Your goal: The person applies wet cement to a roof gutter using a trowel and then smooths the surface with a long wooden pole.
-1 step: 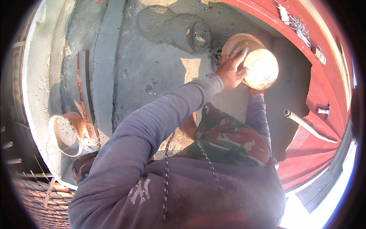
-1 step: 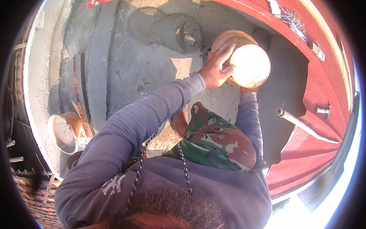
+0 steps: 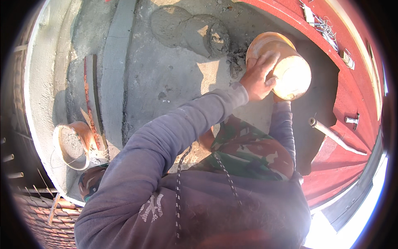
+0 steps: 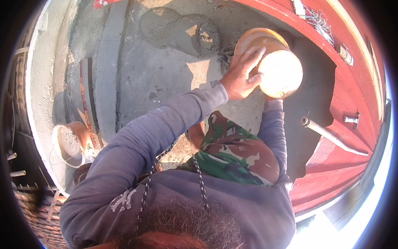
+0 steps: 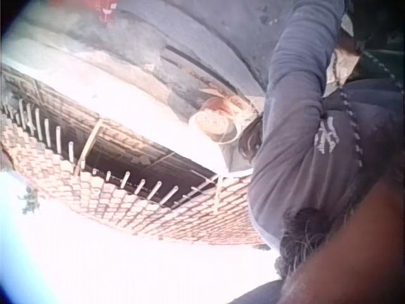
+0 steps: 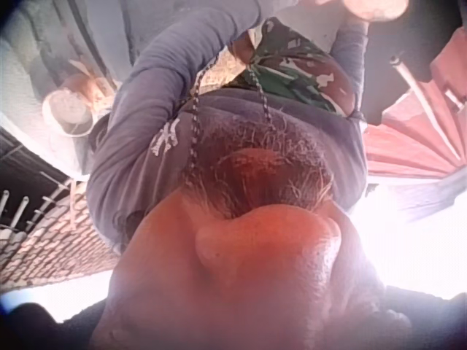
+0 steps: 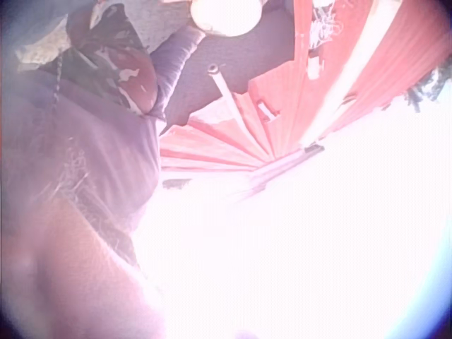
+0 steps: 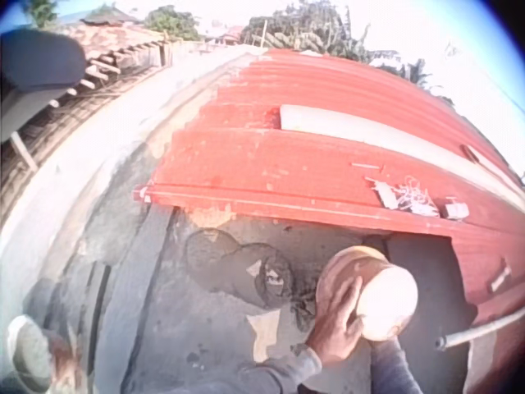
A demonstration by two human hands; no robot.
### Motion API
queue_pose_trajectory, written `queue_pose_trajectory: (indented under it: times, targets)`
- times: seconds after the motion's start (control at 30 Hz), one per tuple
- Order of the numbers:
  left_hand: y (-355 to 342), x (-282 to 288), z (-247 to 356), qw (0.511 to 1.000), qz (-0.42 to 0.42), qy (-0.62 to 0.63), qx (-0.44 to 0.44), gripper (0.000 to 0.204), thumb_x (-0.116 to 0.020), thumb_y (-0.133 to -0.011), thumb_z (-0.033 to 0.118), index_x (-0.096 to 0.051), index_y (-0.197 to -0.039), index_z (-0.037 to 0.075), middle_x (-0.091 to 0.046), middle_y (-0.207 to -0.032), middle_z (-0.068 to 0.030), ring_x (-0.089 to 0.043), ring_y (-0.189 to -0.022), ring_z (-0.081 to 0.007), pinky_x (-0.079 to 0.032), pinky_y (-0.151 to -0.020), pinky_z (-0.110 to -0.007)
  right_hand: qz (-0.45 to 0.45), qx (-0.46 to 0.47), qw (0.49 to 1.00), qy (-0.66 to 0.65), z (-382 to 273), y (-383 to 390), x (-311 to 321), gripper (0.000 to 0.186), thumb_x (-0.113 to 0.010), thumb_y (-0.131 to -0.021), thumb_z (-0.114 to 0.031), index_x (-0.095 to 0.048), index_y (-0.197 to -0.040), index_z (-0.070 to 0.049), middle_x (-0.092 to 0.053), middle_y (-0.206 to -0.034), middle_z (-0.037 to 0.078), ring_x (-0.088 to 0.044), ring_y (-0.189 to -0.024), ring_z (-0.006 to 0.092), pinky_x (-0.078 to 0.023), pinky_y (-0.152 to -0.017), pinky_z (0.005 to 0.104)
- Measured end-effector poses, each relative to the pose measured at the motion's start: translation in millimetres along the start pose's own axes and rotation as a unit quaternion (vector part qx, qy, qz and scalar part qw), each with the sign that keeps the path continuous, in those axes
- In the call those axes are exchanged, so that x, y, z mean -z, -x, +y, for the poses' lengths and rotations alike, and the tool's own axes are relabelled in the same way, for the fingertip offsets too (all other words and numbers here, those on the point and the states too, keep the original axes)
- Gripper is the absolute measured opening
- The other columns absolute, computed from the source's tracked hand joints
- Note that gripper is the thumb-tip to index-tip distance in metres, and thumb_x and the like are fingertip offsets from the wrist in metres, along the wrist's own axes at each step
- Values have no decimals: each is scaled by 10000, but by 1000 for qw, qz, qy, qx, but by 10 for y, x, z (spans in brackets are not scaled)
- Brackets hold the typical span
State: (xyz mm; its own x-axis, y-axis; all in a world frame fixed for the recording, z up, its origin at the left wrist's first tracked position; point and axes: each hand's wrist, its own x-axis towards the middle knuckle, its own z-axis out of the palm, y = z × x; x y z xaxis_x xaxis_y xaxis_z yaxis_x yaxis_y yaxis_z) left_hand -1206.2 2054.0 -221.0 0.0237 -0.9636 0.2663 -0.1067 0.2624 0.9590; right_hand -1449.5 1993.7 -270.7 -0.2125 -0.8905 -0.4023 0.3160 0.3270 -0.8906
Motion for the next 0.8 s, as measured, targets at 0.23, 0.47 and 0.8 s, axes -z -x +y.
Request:
queue_pose_trajectory:
  times: [0.23, 0.47, 0.8]
  targets:
    - [298, -170, -177, 998, 3, -4, 60, 800, -640, -949, 161, -232, -1629, 51, -307, -1631, -214, -341, -1450, -385, -258, -1188, -482, 79, -9, 996, 40, 254, -136, 531, 444, -397, -1103, -297, -520, -1445, -42, -571, -1480, 105, -587, -1302, 273, -502, -1090, 432]
    - [315, -21, 332, 998, 46, 23, -42, 806, -648, -920, 111, -266, -1628, 71, -310, -1635, -209, -348, -1424, -414, -321, -1156, -491, 14, 21, 998, 62, -190, 133, 141, 446, -422, -1098, -309, -540, -1417, -21, -593, -1447, 125, -607, -1268, 290, -517, -1061, 438]
    - [452, -498, -977, 949, -175, 8, 261, 855, -655, -974, 290, -188, -1635, 15, -296, -1658, -239, -308, -1531, -352, -276, -1250, -382, 154, -9, 926, 345, 811, -135, 1553, 455, -457, -1091, -327, -568, -1377, 9, -623, -1400, 152, -635, -1219, 313, -538, -1019, 447]
